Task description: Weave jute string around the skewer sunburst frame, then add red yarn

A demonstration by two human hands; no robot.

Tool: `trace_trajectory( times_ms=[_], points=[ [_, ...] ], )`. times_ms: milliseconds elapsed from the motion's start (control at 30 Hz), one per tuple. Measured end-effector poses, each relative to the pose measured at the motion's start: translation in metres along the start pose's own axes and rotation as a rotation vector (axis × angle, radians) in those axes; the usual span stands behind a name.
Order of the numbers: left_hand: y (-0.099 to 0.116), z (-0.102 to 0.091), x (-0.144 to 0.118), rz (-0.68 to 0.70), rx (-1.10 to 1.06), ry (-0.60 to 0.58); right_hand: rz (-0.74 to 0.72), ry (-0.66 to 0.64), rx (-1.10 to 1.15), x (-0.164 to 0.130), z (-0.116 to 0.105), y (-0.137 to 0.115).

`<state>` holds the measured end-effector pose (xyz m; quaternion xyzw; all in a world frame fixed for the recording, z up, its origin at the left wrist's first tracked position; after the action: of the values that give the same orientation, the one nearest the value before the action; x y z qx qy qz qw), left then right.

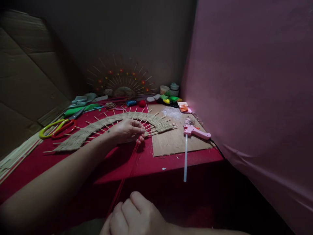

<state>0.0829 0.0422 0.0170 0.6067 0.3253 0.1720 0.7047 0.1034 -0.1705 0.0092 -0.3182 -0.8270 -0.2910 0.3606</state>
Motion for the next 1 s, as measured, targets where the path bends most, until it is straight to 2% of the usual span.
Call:
trace_trajectory(
  times_ms=[100,200,367,433,533,633,733,867,1000],
  points=[
    [0.005,-0.001,-0.001,0.099,-0.007,0.062,0.033,0.006,0.023,0.0,-0.007,0.006],
    [0.017,-0.006,-0.006,0.279,0.111,0.172,0.107,0.007,0.07,0.002,-0.022,0.018],
    [0.043,-0.025,-0.022,0.579,0.272,0.437,0.342,-0.153,0.107,0.009,-0.046,0.061],
    [0.05,-0.035,-0.028,0.678,0.342,0.551,0.42,-0.016,0.03,0.011,-0.05,0.089],
    [0.056,-0.049,-0.036,0.785,0.537,0.736,0.584,-0.03,0.165,0.011,-0.03,0.134],
    [0.059,-0.06,-0.042,0.852,0.792,0.941,0.824,-0.098,0.401,0.012,0.005,0.176],
    [0.059,-0.071,-0.046,0.872,0.965,1.083,0.957,-0.144,0.594,0.021,0.04,0.203],
    [0.06,-0.086,-0.051,0.883,1.015,1.193,1.044,-0.134,0.712,0.037,0.081,0.228],
    [0.062,-0.103,-0.056,0.861,0.894,1.25,1.076,-0.14,0.664,0.049,0.118,0.251]
  ],
)
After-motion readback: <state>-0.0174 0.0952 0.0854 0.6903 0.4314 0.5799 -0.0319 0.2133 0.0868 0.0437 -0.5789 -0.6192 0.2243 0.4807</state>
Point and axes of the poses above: each hand's wrist, its own x-axis towards the middle knuckle, its own z-axis out of the palm, y = z × x, the point moved 3 cm from there along x, towards the middle knuckle, and after that the axes turned 3 degrees about -y, right-handed, at the moved point
